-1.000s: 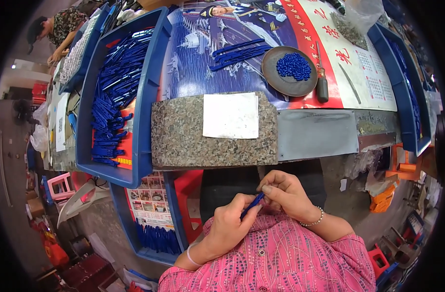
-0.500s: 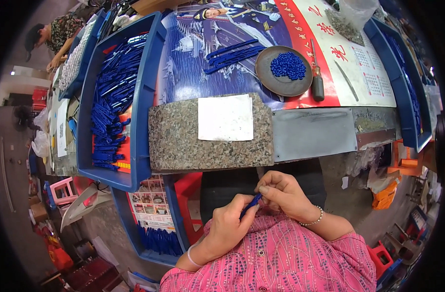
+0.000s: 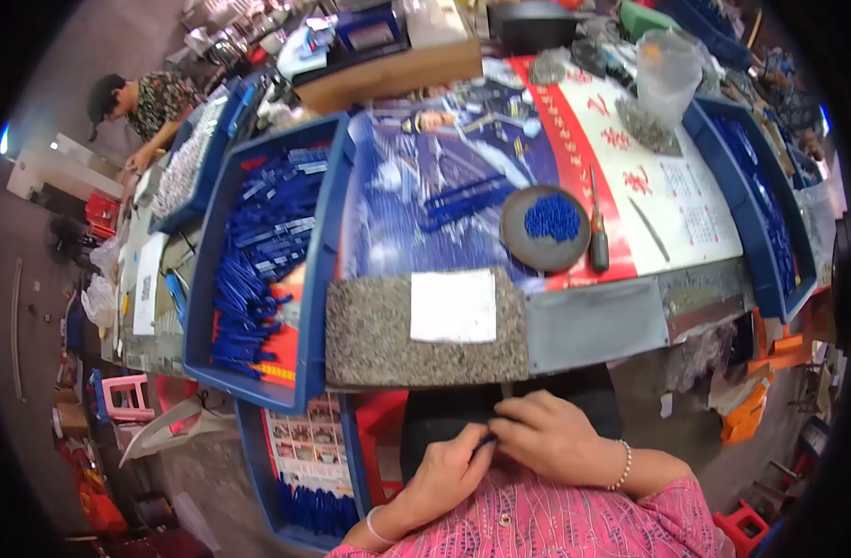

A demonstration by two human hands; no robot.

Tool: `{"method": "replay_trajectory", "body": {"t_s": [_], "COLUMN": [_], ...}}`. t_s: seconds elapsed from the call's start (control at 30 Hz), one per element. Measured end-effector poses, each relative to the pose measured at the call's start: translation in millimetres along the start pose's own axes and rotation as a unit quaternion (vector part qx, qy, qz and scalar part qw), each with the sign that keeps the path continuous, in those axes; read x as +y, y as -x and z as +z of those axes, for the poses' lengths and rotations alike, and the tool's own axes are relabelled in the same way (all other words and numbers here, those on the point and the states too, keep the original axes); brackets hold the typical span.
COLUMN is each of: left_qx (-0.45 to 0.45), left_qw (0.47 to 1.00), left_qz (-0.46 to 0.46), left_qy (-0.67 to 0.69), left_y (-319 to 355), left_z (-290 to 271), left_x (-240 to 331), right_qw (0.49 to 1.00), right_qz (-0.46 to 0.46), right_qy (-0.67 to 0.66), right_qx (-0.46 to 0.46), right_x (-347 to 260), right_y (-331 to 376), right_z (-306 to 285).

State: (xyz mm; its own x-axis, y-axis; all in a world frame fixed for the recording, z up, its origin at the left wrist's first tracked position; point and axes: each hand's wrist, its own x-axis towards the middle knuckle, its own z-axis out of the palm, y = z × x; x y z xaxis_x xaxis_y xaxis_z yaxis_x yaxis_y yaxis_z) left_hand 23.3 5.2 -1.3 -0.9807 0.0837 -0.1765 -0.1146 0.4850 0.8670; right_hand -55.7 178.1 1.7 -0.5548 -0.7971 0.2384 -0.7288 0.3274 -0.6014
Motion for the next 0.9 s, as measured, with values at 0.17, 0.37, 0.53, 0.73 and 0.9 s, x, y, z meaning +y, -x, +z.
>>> {"method": "replay_trajectory", "body": {"t_s": [0.17, 0.37, 0.53, 0.73, 0.9], "left_qx": [-0.148, -0.210, 0.061, 0.323, 0.411], "left_qw": [0.963, 0.935, 0.957, 0.917, 0.891], "left_qz": [-0.107, -0.106, -0.045, 0.012, 0.023], "left_qy": [0.197, 0.267, 0.280, 0.232, 0.188], "left_y": [-2, -12, -26, -51, -72], "left_z": [-19, -43, -72, -80, -66], "left_x": [2, 3, 0, -28, -41], "right_qw": [0.973, 0.960, 0.962, 0.987, 0.970], "right_qz": [-0.158, -0.236, -0.177, 0.028, -0.001], "right_qy": [0.120, 0.111, 0.187, 0.150, 0.236], "right_qx": [-0.116, -0.107, -0.090, 0.042, 0.058], "right_x": [-7, -3, 21, 103, 182], "right_y": [-9, -33, -81, -187, -290], "right_z": [-26, -40, -104, -138, -107]}}
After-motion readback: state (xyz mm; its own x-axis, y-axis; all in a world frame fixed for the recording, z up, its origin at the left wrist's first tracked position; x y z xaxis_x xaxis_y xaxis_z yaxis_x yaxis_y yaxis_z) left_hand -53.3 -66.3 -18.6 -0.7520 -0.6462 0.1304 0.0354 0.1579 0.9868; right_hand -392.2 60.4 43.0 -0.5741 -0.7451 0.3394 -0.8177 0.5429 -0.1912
